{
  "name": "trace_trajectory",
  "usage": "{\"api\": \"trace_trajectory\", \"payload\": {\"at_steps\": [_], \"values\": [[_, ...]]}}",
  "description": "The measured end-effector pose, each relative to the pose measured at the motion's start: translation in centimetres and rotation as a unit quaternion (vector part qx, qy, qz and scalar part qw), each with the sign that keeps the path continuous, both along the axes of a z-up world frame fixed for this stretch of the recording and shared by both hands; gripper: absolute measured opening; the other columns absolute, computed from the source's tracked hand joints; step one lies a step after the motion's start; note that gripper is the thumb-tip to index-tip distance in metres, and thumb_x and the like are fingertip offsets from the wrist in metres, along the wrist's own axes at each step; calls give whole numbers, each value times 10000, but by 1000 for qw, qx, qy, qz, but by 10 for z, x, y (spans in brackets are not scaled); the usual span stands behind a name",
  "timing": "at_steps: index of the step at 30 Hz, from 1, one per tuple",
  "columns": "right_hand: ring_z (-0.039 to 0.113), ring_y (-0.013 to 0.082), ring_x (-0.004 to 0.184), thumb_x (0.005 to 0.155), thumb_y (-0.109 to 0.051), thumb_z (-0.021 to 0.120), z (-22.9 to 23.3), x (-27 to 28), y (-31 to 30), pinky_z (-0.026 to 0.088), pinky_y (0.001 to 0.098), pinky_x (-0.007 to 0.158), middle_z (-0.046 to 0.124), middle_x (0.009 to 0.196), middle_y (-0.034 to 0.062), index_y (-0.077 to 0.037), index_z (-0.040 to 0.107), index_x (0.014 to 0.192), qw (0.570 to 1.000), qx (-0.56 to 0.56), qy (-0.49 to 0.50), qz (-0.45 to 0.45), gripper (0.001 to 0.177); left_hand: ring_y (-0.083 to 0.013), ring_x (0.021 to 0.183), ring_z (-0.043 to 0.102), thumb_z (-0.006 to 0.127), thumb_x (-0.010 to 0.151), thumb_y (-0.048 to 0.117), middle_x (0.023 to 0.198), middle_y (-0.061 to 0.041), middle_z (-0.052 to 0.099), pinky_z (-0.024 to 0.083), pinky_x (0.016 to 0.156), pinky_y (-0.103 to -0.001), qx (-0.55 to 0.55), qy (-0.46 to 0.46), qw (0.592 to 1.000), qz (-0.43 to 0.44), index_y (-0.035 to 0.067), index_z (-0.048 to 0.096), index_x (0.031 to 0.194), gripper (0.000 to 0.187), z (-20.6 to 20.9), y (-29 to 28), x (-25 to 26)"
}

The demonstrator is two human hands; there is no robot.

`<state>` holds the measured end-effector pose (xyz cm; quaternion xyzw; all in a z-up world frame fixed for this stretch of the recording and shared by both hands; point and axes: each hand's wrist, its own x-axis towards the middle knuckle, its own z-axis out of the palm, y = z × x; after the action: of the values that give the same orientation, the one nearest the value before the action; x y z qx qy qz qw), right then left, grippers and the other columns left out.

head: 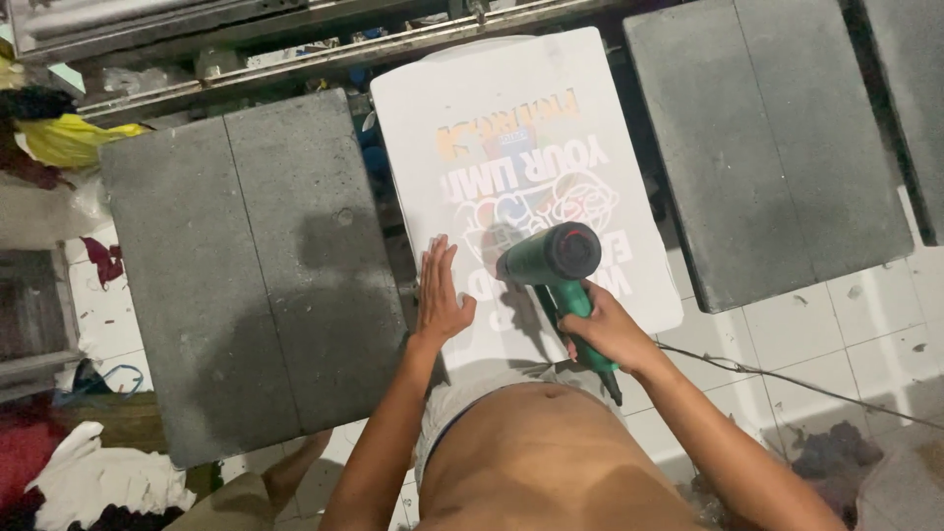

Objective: The person uses a heat gun to dry a design on a white t-shirt placed on a printing board. They then position a screen printing frame over the shirt and use a squeegee to apply black ink, transferring the design onto the fabric.

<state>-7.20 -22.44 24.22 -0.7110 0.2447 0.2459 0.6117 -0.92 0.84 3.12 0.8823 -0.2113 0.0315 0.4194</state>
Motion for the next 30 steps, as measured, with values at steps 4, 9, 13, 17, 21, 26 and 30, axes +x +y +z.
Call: {"api": "trace_trajectory", "payload": {"at_steps": [4,9,13,17,21,26,30], "values": [[650,280,438,747,15,624,7,10,6,531,400,442,620,515,213,101,584,1089,1000,10,-10,-15,355,-431,1527,258,597,677,77,1631,-261,288,159,1266,-549,1,-9,1000,-3,18,354,1529,888,3,-1,5],[655,270,441,747,17,616,0,11,4,523,384,447,616,511,203,98,587,1111,998,34,-15,-41,374,-426,1555,190,746,759,254,1670,-256,196,118,1279,-551,37,-2,999,-6,20,246,1589,996,4,-3,7],[651,296,449,736,21,624,17,13,5,536,414,446,612,544,235,123,575,1131,998,19,-18,-60,411,-423,1562,152,828,786,433,1680,-265,147,98,1281,-558,69,-7,997,-14,17,180,1606,1125,1,-5,7],[651,287,454,741,11,629,8,5,-2,549,403,448,610,546,232,112,582,1115,997,15,-8,-79,391,-423,1561,150,856,759,508,1678,-269,148,96,1282,-564,101,-15,995,-18,25,180,1610,1189,-1,-5,5],[660,301,453,731,50,634,12,2,-9,550,421,443,622,556,252,114,591,1109,998,-11,-18,-63,386,-409,1566,144,810,827,428,1685,-252,139,99,1280,-565,105,-11,994,-25,46,180,1614,1078,-3,-6,6],[663,294,470,749,38,618,14,-7,-11,544,410,463,625,563,241,124,593,1130,997,-30,-4,-68,392,-406,1559,193,718,901,313,1668,-240,217,120,1273,-572,103,-18,994,-20,64,254,1602,876,-5,-5,6],[665,304,474,747,37,617,9,-13,-17,541,423,474,626,566,242,126,595,1137,997,-25,3,-71,401,-392,1546,233,617,942,219,1655,-209,282,135,1256,-586,83,-33,996,-22,83,389,1550,663,-18,0,2]]}}
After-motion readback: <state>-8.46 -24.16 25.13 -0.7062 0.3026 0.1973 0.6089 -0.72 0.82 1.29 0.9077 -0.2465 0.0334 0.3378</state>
